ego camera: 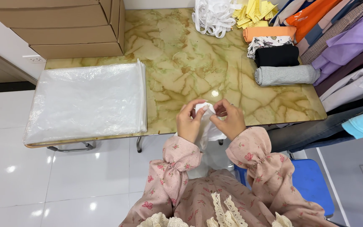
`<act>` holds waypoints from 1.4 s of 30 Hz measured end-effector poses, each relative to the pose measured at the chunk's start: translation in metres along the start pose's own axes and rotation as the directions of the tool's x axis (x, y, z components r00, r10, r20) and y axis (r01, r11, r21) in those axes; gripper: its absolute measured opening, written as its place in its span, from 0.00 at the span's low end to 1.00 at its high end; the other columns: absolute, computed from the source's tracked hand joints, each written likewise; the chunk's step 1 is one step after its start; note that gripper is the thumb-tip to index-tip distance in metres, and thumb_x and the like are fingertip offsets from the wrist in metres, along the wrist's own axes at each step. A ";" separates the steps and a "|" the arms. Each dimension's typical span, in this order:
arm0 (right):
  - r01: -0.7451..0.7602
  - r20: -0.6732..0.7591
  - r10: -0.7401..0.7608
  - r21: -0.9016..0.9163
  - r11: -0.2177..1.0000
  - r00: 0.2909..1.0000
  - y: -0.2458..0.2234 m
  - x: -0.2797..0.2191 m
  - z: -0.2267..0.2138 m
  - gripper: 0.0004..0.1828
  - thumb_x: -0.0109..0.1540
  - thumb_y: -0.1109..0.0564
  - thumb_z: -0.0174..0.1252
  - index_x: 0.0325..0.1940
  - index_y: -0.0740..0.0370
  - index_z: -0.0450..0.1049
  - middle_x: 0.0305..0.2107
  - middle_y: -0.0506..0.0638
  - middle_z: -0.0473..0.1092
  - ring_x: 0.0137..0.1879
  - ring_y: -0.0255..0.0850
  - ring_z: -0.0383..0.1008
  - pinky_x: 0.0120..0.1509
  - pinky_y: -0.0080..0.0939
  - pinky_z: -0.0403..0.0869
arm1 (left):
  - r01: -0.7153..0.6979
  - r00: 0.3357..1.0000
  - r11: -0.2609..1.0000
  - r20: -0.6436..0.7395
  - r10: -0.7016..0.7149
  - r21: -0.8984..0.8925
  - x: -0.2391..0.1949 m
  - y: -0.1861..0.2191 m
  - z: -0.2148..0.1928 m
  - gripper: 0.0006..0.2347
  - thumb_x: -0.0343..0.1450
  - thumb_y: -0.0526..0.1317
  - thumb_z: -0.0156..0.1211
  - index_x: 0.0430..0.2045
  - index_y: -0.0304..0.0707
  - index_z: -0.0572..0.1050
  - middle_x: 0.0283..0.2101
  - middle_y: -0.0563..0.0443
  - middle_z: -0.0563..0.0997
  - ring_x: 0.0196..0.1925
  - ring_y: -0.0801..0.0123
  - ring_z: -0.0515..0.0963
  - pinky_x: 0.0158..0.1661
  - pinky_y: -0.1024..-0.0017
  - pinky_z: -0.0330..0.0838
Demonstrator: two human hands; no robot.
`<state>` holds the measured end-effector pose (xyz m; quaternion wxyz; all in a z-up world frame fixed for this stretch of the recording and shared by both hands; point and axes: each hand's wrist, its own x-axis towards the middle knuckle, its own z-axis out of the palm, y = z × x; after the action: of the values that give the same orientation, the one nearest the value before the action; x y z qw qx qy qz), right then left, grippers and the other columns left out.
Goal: The person takes various garments, including a grey shirt, a white shirt, denim shorts, and a blue shirt, from a clothing rack. They fold each item by hand on a table and place the folded clothes into a neat stack.
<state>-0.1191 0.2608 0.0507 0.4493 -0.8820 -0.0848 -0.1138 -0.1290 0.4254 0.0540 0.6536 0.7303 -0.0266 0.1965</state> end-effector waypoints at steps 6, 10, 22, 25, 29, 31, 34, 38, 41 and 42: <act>-0.304 0.313 0.209 0.296 0.905 0.927 0.075 0.014 -0.011 0.12 0.58 0.58 0.45 0.30 0.58 0.75 0.21 0.46 0.65 0.32 0.37 0.66 0.35 0.35 0.72 | -0.028 0.995 1.000 0.101 0.028 0.002 -0.010 -0.022 0.014 0.11 0.66 0.39 0.73 0.41 0.52 0.83 0.22 0.54 0.75 0.20 0.72 0.72 0.32 0.76 0.74; -0.492 0.454 0.322 0.329 0.806 0.831 0.055 0.010 -0.033 0.18 0.51 0.57 0.42 0.34 0.61 0.78 0.27 0.47 0.62 0.36 0.40 0.63 0.41 0.31 0.68 | 0.024 0.944 0.997 0.331 0.000 -0.069 0.003 -0.010 0.007 0.31 0.62 0.48 0.76 0.59 0.42 0.70 0.56 0.38 0.67 0.52 0.51 0.72 0.55 0.58 0.69; -0.231 0.516 0.000 0.383 0.894 0.857 0.017 0.004 -0.113 0.14 0.50 0.66 0.51 0.37 0.65 0.78 0.27 0.45 0.70 0.35 0.34 0.68 0.41 0.32 0.65 | -0.192 0.649 0.974 0.729 0.219 -0.122 0.019 -0.043 0.037 0.19 0.56 0.49 0.79 0.30 0.41 0.75 0.44 0.49 0.66 0.49 0.54 0.67 0.56 0.60 0.62; -0.182 0.424 0.012 0.364 0.913 0.905 0.022 0.000 -0.130 0.15 0.52 0.67 0.49 0.39 0.64 0.77 0.28 0.45 0.71 0.36 0.33 0.68 0.42 0.31 0.66 | -0.102 0.567 0.994 0.819 0.083 -0.029 0.018 -0.042 0.045 0.21 0.59 0.48 0.76 0.37 0.42 0.72 0.37 0.44 0.74 0.46 0.49 0.77 0.49 0.54 0.69; -0.133 0.276 0.020 0.399 0.907 0.961 0.031 0.002 -0.162 0.20 0.51 0.67 0.44 0.45 0.66 0.73 0.28 0.50 0.71 0.34 0.35 0.67 0.41 0.33 0.65 | -0.179 0.453 0.971 0.889 -0.064 0.161 0.024 -0.050 0.045 0.22 0.56 0.53 0.75 0.37 0.45 0.75 0.38 0.41 0.82 0.47 0.44 0.81 0.48 0.53 0.73; -0.095 0.223 0.007 0.386 0.918 0.975 0.037 0.003 -0.175 0.20 0.50 0.67 0.43 0.45 0.66 0.71 0.27 0.51 0.70 0.33 0.36 0.66 0.40 0.34 0.65 | -0.281 0.426 0.940 0.903 -0.057 0.192 0.032 -0.059 0.042 0.22 0.56 0.54 0.74 0.36 0.44 0.76 0.38 0.41 0.82 0.47 0.44 0.81 0.47 0.52 0.72; -0.109 0.216 0.039 0.323 0.940 0.976 0.049 -0.001 -0.180 0.19 0.51 0.69 0.41 0.44 0.64 0.69 0.24 0.47 0.66 0.30 0.34 0.61 0.37 0.31 0.61 | -0.359 0.398 0.876 0.902 -0.169 0.322 0.048 -0.068 0.030 0.17 0.58 0.53 0.70 0.35 0.50 0.76 0.39 0.49 0.83 0.48 0.49 0.82 0.49 0.56 0.72; -0.062 0.193 0.034 0.143 0.988 0.981 0.084 -0.009 -0.187 0.18 0.55 0.69 0.42 0.47 0.65 0.70 0.27 0.48 0.66 0.34 0.36 0.61 0.41 0.34 0.62 | -0.512 0.406 0.682 0.847 -0.344 0.522 0.063 -0.087 0.007 0.18 0.58 0.56 0.67 0.41 0.61 0.78 0.43 0.59 0.86 0.52 0.57 0.83 0.59 0.53 0.63; -0.071 0.164 0.070 -0.001 0.997 0.984 0.094 -0.016 -0.194 0.19 0.59 0.68 0.40 0.52 0.63 0.68 0.31 0.53 0.66 0.38 0.42 0.63 0.45 0.41 0.65 | -0.478 0.446 0.691 0.828 -0.340 0.541 0.070 -0.110 -0.014 0.16 0.58 0.55 0.68 0.38 0.65 0.78 0.40 0.60 0.85 0.49 0.59 0.83 0.57 0.55 0.61; -0.095 0.159 0.108 -0.084 0.992 0.981 0.095 -0.019 -0.195 0.19 0.61 0.67 0.39 0.54 0.63 0.67 0.33 0.55 0.64 0.40 0.46 0.63 0.48 0.45 0.67 | -0.402 0.487 0.759 0.822 -0.296 0.512 0.072 -0.116 -0.021 0.14 0.57 0.56 0.69 0.34 0.66 0.79 0.34 0.61 0.85 0.44 0.61 0.85 0.51 0.61 0.67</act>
<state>-0.1376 0.0468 0.0832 0.4123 -0.9080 -0.0717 -0.0215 -0.0339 0.4782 -0.0307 0.2442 0.9012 -0.3078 -0.1828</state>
